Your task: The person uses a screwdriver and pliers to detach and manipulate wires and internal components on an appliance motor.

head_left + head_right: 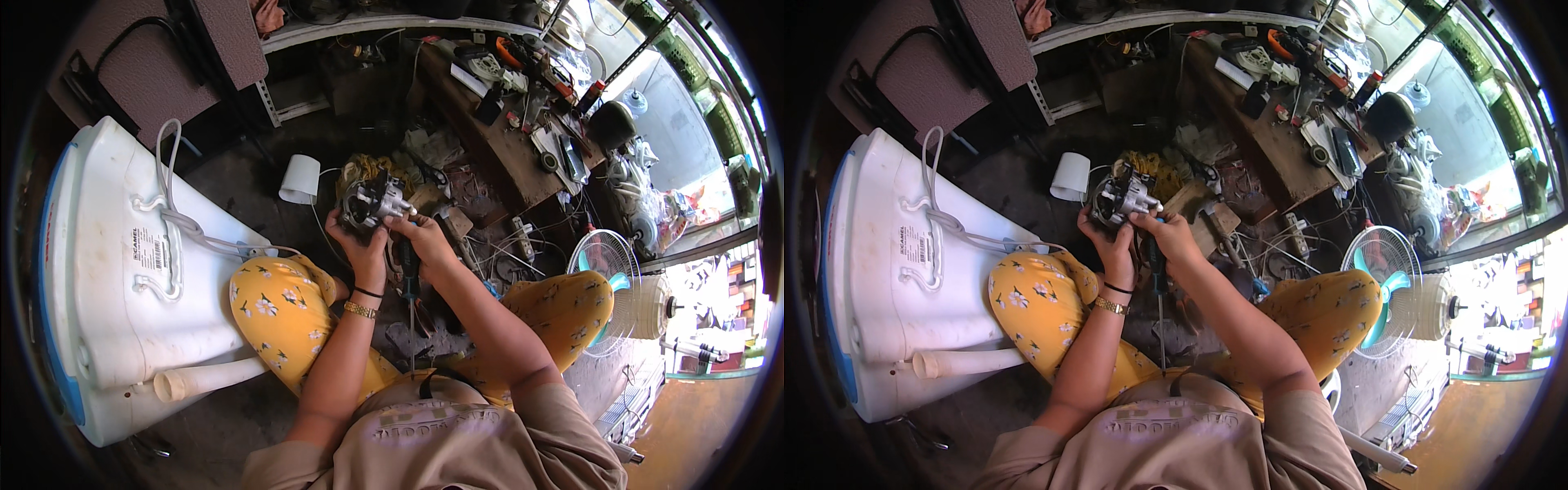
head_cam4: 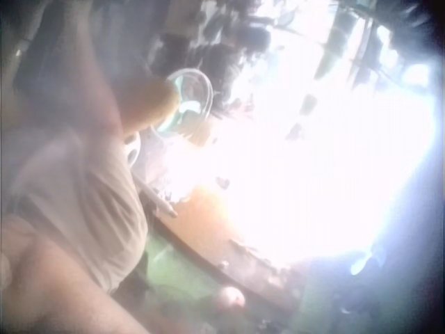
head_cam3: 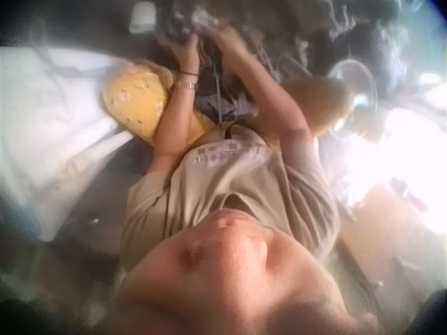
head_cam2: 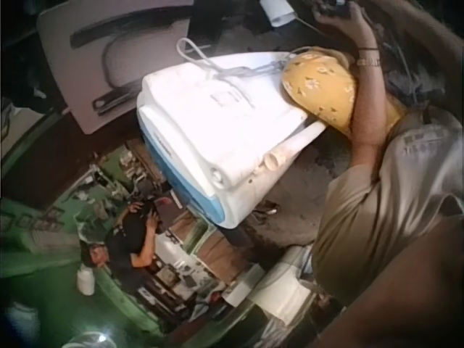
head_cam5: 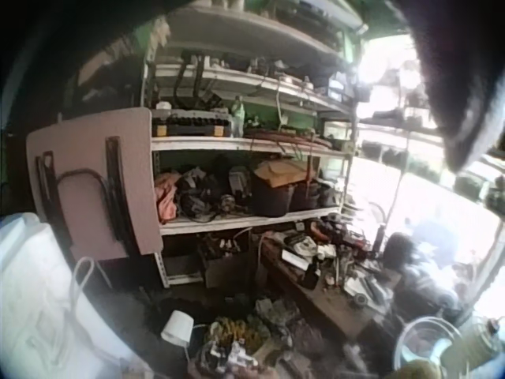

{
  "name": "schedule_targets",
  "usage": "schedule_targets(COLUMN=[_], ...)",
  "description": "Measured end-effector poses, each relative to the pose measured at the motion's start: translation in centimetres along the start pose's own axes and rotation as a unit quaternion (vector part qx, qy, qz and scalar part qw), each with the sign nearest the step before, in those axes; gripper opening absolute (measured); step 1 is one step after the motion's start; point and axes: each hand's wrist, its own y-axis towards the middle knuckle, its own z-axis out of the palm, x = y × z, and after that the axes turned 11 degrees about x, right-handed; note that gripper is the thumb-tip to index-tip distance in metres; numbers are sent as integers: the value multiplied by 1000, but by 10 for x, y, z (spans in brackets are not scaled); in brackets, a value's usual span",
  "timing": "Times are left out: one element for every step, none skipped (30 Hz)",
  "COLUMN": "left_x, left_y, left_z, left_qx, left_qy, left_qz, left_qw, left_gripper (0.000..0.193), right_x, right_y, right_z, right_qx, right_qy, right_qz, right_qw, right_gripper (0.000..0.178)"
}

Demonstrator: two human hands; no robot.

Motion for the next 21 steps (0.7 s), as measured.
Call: schedule_targets(left_x=[-1, 2, 2, 2, 2, 1, -2, -4, -4, -4, -4, -4, -3, -2, 1, 5, 7, 5, 4, 2, 2], left_y=[1, 0, -1, -1, -1, -1, -3, -4, -4, -5, -5, -5, -4, -5, -6, -7, -6, -6, -7, -8, -8], left_z=[-1, -3, -2, 1, 4, 3, 3, 4, 7, 9, 10, 11, 11, 10, 6, 0, 0, 4, 7, 10, 10], left_qx=[-2, 1, 3, 5, 7, -1, -9, -17, -13, -11, -9, 0, 9, 17, 24, 30, 41, 40, 38, 35, 37], left_qy=[2, -24, -51, -77, -103, -98, -96, -94, -117, -140, -162, -150, -139, -125, -116, -105, -98, -109, -119, -130, -132], left_qz=[-1, 1, -11, -21, -32, -40, -48, -56, -60, -64, -69, -71, -74, -78, -73, -65, -59, -65, -70, -75, -75], left_qw=[1000, 1000, 999, 997, 994, 994, 994, 994, 991, 988, 984, 986, 988, 989, 990, 992, 993, 991, 990, 988, 988], left_gripper=[73, 73, 74, 75, 76, 77, 78, 79, 80, 81, 82, 82, 82, 83, 82, 82, 82, 83, 83, 83, 83], right_x=[-1, -3, -6, -11, -16, -14, -5, 6, 21, 39, 56, 72, 89, 105, 120, 132, 144, 150, 154, 156, 156], right_y=[0, -1, 1, 5, 8, 5, -5, -15, -28, -43, -58, -71, -82, -88, -92, -96, -102, -104, -105, -104, -103], right_z=[1, 3, -1, -7, -13, -14, -17, -19, -19, -15, -13, -13, -13, -9, -3, 10, 20, 25, 30, 33, 37], right_qx=[7, -10, -15, -19, -24, -12, 0, 11, -13, -34, -56, -54, -53, -26, 1, 25, 46, 69, 94, 119, 129], right_qy=[-9, -31, -67, -102, -138, -188, -239, -289, -287, -284, -281, -244, -205, -162, -117, -96, -78, -64, -51, -37, -35], right_qz=[-13, -25, -53, -82, -110, -115, -119, -124, -122, -118, -115, -195, -274, -364, -450, -492, -536, -550, -563, -575, -579], right_qw=[1000, 999, 996, 991, 984, 975, 964, 949, 950, 951, 951, 948, 938, 917, 886, 865, 839, 830, 819, 808, 804], right_gripper=[14, 16, 17, 18, 19, 19, 19, 20, 20, 22, 24, 29, 34, 37, 40, 41, 43, 43, 44, 44, 44])
